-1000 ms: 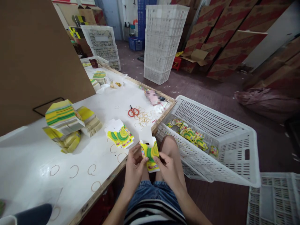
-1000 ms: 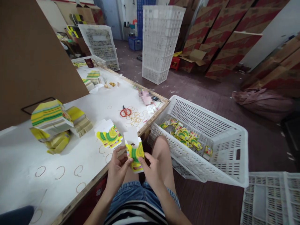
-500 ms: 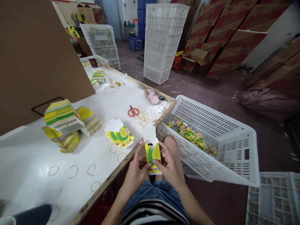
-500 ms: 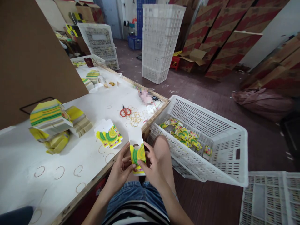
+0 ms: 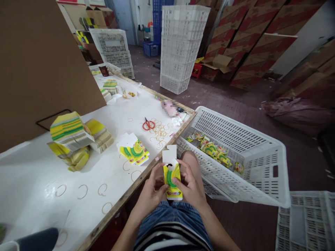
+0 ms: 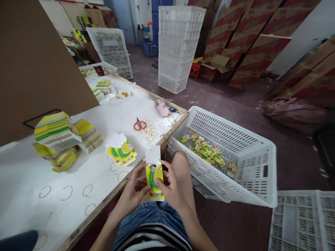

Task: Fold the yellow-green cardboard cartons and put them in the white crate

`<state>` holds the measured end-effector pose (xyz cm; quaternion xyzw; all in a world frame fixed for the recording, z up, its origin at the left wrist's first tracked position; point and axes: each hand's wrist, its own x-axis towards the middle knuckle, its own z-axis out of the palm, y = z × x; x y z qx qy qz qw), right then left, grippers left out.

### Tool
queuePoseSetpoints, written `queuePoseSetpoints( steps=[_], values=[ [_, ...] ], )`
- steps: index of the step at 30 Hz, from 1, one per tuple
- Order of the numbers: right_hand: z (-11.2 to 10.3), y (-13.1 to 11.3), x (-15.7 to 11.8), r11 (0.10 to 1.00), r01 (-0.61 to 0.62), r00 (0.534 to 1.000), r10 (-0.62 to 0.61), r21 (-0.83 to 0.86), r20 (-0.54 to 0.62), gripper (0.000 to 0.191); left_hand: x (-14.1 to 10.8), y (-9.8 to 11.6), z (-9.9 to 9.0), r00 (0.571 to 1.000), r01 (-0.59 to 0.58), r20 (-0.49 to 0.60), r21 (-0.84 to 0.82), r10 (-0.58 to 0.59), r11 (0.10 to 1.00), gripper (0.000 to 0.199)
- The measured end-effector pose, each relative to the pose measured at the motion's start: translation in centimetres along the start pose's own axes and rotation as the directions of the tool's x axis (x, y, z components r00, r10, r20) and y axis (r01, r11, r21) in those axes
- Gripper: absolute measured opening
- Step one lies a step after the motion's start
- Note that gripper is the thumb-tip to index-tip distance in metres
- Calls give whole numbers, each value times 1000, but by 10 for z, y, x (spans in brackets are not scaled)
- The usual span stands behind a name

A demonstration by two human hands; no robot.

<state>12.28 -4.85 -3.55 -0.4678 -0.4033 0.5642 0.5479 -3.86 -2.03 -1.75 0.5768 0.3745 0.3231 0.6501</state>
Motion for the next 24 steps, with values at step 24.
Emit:
queuePoseSetpoints(
  steps=[24],
  values=[
    [-16,-15,8,952,158,974,-106,-261,203,24,-10,6,-7,991,33,135,-167,-11,985,48]
  ],
)
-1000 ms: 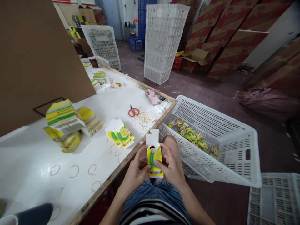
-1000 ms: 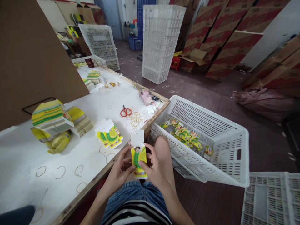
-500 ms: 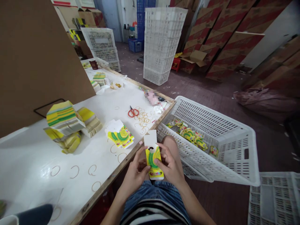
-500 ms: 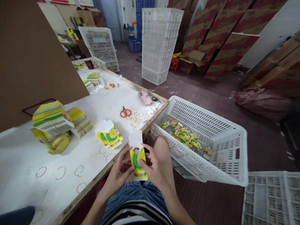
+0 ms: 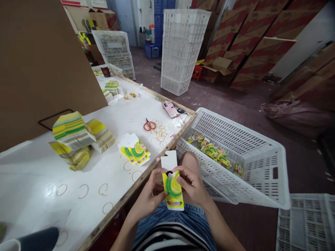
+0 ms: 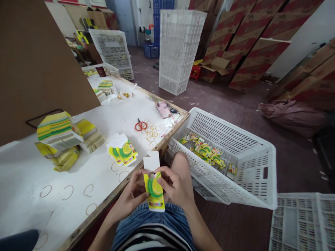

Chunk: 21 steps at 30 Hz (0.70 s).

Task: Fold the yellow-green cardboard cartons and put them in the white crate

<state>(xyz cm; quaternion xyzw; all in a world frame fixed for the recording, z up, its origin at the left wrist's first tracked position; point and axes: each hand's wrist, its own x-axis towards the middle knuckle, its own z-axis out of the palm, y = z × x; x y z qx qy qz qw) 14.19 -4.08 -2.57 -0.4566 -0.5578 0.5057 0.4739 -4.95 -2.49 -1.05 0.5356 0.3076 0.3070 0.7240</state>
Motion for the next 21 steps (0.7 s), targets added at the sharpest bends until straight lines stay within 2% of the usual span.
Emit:
queuePoseSetpoints(
  steps=[5,8,11,13,14,17,19,21],
  values=[
    [-4,1,-2,996,-81,997,81,41,11,26,0,0,0,999,37,3,-52,-37,998,45],
    [-2,1,-1,999,-20,997,18,-28,-80,30,3,-4,1,999,44,-11,-72,-45,996,43],
    [2,3,0,999,41,980,-44,-15,-196,20,6,-8,3,999,38,-23,-117,-41,992,71],
    [3,6,2,997,39,972,-25,60,-232,36,8,-9,3,999,31,-29,-108,-34,994,84],
    [3,7,2,997,38,973,-22,68,-232,43,9,-10,3,999,29,-25,-86,-31,996,82],
    [-3,8,2,995,84,973,-93,-50,-212,32,10,-10,3,999,0,-39,9,1,1000,60],
    [-8,7,0,989,110,973,-127,-98,-190,36,11,-10,3,997,-22,-78,76,28,997,53],
    [-11,6,-2,996,63,986,-72,-62,-147,38,12,-9,4,992,-27,-120,130,43,991,51]
  ],
)
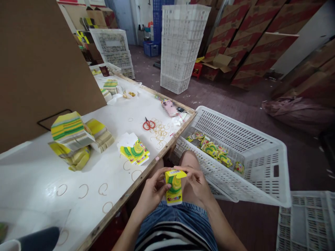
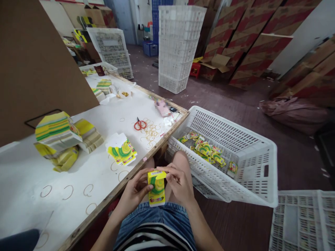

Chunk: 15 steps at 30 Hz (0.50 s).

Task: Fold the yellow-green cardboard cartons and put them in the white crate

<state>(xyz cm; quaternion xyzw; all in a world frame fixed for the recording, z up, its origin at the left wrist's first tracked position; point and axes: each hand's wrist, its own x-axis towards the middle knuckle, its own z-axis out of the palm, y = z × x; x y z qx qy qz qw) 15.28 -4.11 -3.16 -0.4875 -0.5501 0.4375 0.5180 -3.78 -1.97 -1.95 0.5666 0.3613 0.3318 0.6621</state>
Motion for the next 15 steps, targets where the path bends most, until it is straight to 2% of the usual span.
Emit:
queuePoseSetpoints(
  steps=[3,5,8,11,15],
  values=[
    [1,-1,-2,991,-132,989,131,9,65,39,0,3,3,1000,-6,-18,40,7,999,50],
    [4,-2,-2,986,-162,985,164,-43,55,39,0,4,4,1000,-14,2,40,14,999,50],
    [8,-5,0,976,-164,986,168,-144,17,29,0,6,5,1000,-11,16,-5,11,1000,49],
    [10,-9,1,960,-156,987,158,-232,-10,31,2,7,4,1000,9,2,-94,-9,996,50],
    [9,-10,1,973,-121,993,119,-198,-20,27,5,8,3,998,52,-13,-130,-54,990,51]
  ],
)
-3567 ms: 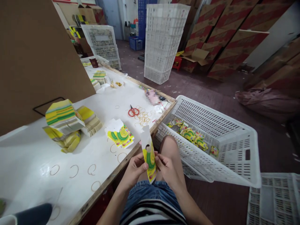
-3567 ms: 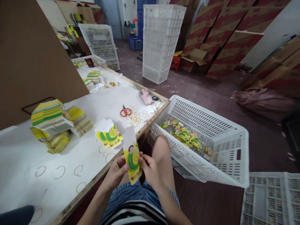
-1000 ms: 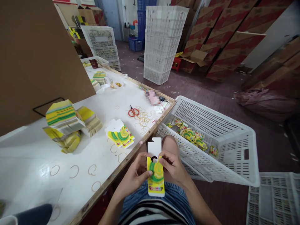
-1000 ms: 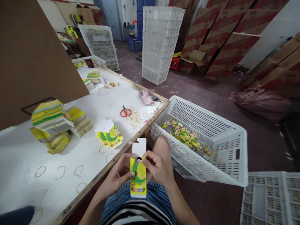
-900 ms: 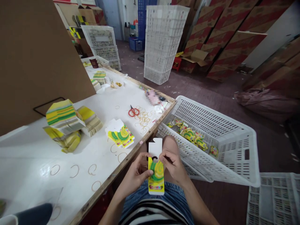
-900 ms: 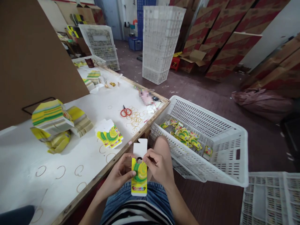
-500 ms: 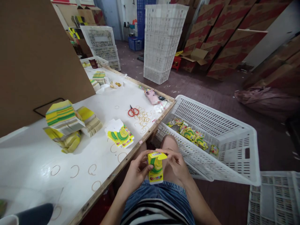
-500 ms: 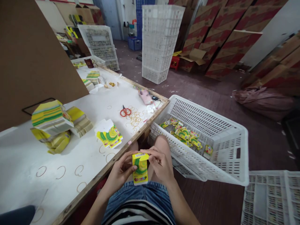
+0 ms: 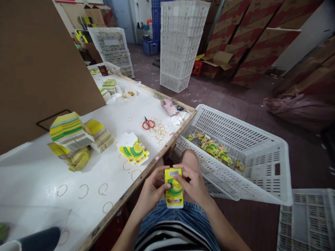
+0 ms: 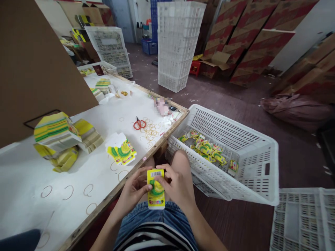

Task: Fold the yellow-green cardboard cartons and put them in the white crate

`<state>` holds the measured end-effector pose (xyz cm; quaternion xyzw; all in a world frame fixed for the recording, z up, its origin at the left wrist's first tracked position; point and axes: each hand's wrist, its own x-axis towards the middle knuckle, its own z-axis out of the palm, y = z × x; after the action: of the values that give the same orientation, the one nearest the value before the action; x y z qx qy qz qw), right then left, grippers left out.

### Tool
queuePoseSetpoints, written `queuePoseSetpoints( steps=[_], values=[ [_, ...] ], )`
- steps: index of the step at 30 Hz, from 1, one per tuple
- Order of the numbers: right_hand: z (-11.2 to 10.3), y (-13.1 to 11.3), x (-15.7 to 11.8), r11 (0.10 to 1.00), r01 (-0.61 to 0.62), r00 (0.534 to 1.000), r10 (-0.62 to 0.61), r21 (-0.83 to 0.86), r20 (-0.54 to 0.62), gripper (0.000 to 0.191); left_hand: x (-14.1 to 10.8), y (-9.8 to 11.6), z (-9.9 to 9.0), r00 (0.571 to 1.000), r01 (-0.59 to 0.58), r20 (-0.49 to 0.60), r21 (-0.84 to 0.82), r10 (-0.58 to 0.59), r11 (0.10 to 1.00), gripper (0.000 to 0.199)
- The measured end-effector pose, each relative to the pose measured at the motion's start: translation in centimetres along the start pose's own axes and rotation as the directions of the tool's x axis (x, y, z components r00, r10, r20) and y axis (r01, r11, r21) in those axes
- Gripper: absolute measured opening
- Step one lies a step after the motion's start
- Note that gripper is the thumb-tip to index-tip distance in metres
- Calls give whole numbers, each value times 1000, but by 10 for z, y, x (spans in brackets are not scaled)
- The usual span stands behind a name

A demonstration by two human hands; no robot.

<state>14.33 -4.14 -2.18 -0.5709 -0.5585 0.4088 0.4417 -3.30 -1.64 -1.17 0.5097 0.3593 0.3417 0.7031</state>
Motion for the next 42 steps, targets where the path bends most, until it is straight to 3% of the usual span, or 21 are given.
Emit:
queuePoseSetpoints(
  steps=[3,7,9,11,13,14,15,16,18,20,22,25,28,30,31,34,36,38,39,42],
  values=[
    [0,3,-1,996,39,996,-32,81,-86,27,1,-1,3,1000,8,-9,6,-8,1000,51],
    [1,9,-1,966,-16,1000,22,258,-21,27,2,-3,8,1000,-11,7,56,11,998,50],
    [-3,14,2,945,-30,992,67,327,-103,27,4,-2,6,997,-74,-20,146,78,987,50],
    [-9,18,8,906,47,925,121,421,-361,32,9,2,-5,964,-171,-131,369,233,914,51],
    [-16,22,15,840,173,801,185,515,-570,43,17,4,-25,866,-176,-244,668,437,723,57],
    [-17,24,17,803,205,771,220,559,-598,47,21,5,-37,813,-132,-268,780,517,612,62],
    [-17,25,19,772,190,784,252,606,-567,50,25,4,-50,781,-80,-263,858,567,508,65],
    [-15,27,19,751,127,824,283,648,-490,50,29,2,-63,775,-26,-248,906,581,422,62],
    [-7,30,17,735,-36,888,334,677,-316,43,33,-3,-84,812,26,-200,951,549,308,38],
    [6,30,12,731,-114,906,355,673,-232,38,32,-7,-93,818,36,-180,964,547,263,23],
    [18,25,9,717,-121,906,363,686,-220,36,26,-9,-89,736,9,-172,970,655,245,24],
    [32,11,9,680,-177,926,360,712,-113,45,14,-9,-62,578,-193,-23,967,815,165,31],
    [36,1,13,663,-218,939,343,716,-32,43,6,-13,-31,562,-570,293,815,774,105,42],
    [34,0,14,676,-195,943,328,711,-52,40,4,-17,-17,603,-674,345,703,719,228,45],
    [32,0,14,690,-178,948,312,702,-66,39,3,-18,-13,658,-657,284,669,698,347,46],
    [30,3,8,717,-180,961,275,674,-36,43,4,-20,-10,835,-461,-104,406,541,789,54],
    [33,5,2,700,-211,961,275,682,15,47,7,-19,-11,924,-315,-206,69,322,947,55],
    [39,5,-3,680,-214,964,263,702,38,45,10,-16,-11,987,-148,-97,-195,131,970,54],
    [42,5,-5,677,-201,968,250,708,36,42,12,-15,-11,997,-75,-21,-279,72,957,54],
    [47,5,-7,679,-159,976,218,716,9,36,12,-13,-10,992,12,117,-434,43,901,59]
  ],
)
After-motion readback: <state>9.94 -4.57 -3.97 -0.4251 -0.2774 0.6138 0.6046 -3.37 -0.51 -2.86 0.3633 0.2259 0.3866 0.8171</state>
